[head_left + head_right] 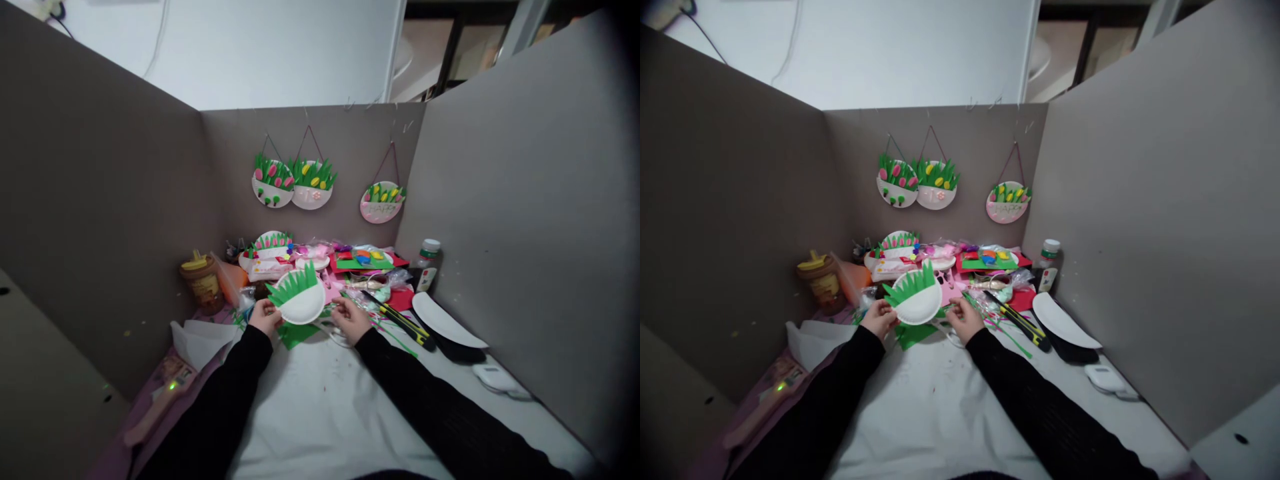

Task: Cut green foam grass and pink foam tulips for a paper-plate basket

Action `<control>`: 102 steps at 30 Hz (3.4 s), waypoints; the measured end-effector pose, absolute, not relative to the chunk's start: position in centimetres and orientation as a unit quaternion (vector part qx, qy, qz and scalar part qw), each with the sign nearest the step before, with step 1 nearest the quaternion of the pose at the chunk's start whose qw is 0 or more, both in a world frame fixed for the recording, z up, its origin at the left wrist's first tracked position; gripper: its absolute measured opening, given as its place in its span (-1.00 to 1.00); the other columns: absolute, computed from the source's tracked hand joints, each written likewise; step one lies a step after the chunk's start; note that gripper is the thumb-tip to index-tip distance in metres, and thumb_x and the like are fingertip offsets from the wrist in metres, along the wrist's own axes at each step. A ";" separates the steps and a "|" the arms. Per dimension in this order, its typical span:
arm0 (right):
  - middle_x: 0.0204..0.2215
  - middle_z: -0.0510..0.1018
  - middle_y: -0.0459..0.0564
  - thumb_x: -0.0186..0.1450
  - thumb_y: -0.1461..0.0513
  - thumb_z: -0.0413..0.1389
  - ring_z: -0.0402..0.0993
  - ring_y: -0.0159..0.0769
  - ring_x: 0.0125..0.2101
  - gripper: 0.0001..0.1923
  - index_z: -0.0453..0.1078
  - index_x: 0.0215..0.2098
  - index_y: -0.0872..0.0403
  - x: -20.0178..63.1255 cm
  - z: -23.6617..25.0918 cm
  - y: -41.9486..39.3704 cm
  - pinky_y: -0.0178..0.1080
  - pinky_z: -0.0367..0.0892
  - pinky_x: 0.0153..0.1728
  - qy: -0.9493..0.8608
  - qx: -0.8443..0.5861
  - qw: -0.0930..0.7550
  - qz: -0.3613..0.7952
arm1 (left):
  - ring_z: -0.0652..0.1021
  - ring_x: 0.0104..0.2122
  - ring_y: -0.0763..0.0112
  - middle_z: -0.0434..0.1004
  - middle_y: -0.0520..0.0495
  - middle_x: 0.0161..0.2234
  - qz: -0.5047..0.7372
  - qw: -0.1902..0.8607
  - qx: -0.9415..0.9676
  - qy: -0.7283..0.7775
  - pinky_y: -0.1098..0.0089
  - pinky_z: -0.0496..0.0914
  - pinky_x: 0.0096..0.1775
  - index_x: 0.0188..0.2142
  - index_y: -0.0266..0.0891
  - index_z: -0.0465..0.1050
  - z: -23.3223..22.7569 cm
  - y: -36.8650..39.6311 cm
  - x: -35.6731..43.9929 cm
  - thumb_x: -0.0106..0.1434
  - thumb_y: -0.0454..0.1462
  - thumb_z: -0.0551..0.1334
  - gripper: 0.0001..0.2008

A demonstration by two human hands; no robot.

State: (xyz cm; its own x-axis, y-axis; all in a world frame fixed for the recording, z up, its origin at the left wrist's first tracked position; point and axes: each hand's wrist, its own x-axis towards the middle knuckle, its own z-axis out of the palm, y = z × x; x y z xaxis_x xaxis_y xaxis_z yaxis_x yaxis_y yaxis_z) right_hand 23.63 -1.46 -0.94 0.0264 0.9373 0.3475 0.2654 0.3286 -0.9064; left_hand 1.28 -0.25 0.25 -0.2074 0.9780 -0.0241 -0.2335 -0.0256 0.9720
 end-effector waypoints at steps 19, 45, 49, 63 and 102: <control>-0.76 0.32 -0.21 -0.08 0.14 0.19 0.31 -0.45 -0.72 -0.71 0.16 -0.53 0.05 28.3 -2.5 3.5 -0.42 0.24 -0.76 -0.326 -0.496 0.671 0.444 | 0.43 -0.50 0.48 0.40 0.02 -0.46 0.585 0.347 0.521 0.515 0.42 0.34 -0.42 -0.36 -0.24 0.26 -1.2 1.3 -0.5 -0.15 -0.42 0.16 -0.72; -0.41 0.45 -0.06 -0.05 0.36 0.07 0.39 -0.36 -0.35 -0.74 0.30 -0.33 0.11 26.5 -3.6 8.1 -0.23 0.25 -0.21 -0.601 -0.591 0.472 0.258 | 0.37 -0.20 0.09 0.44 -0.17 -0.40 0.135 0.056 0.748 0.647 0.22 0.25 -0.27 -0.47 -0.13 0.49 0.3 -0.5 -1.2 0.03 -0.46 0.05 -0.71; -0.52 0.41 -0.13 -0.07 0.37 0.11 0.36 -0.38 -0.46 -0.70 0.30 -0.32 0.10 26.3 -3.4 9.3 -0.28 0.25 -0.32 -0.600 -0.640 0.424 0.227 | 0.35 -0.15 0.03 0.45 -0.20 -0.31 0.102 0.070 0.751 0.648 0.16 0.25 -0.24 -0.42 -0.15 0.49 1.1 -0.8 -1.0 0.06 -0.45 0.02 -0.70; -0.54 0.45 -0.05 -0.17 0.39 0.16 0.38 -0.34 -0.50 -0.64 0.34 -0.35 0.16 24.6 -2.2 9.8 -0.33 0.26 -0.45 -0.610 -0.688 0.331 0.209 | 0.38 -0.12 0.08 0.40 -0.22 -0.16 -0.006 0.048 0.752 0.657 0.14 0.30 -0.18 -0.22 -0.19 0.45 1.5 -1.2 -0.5 0.16 -0.44 -0.06 -0.64; -0.60 0.41 -0.15 -0.07 0.15 0.22 0.39 -0.40 -0.61 -0.69 0.25 -0.41 0.07 22.7 2.9 -2.5 -0.35 0.31 -0.60 -0.468 -0.390 0.601 0.517 | 0.43 -0.12 0.22 0.38 -0.29 -0.07 0.470 0.505 0.632 0.354 0.26 0.34 -0.17 -0.05 -0.32 0.26 0.9 -3.0 3.0 -0.09 -0.11 0.30 -0.39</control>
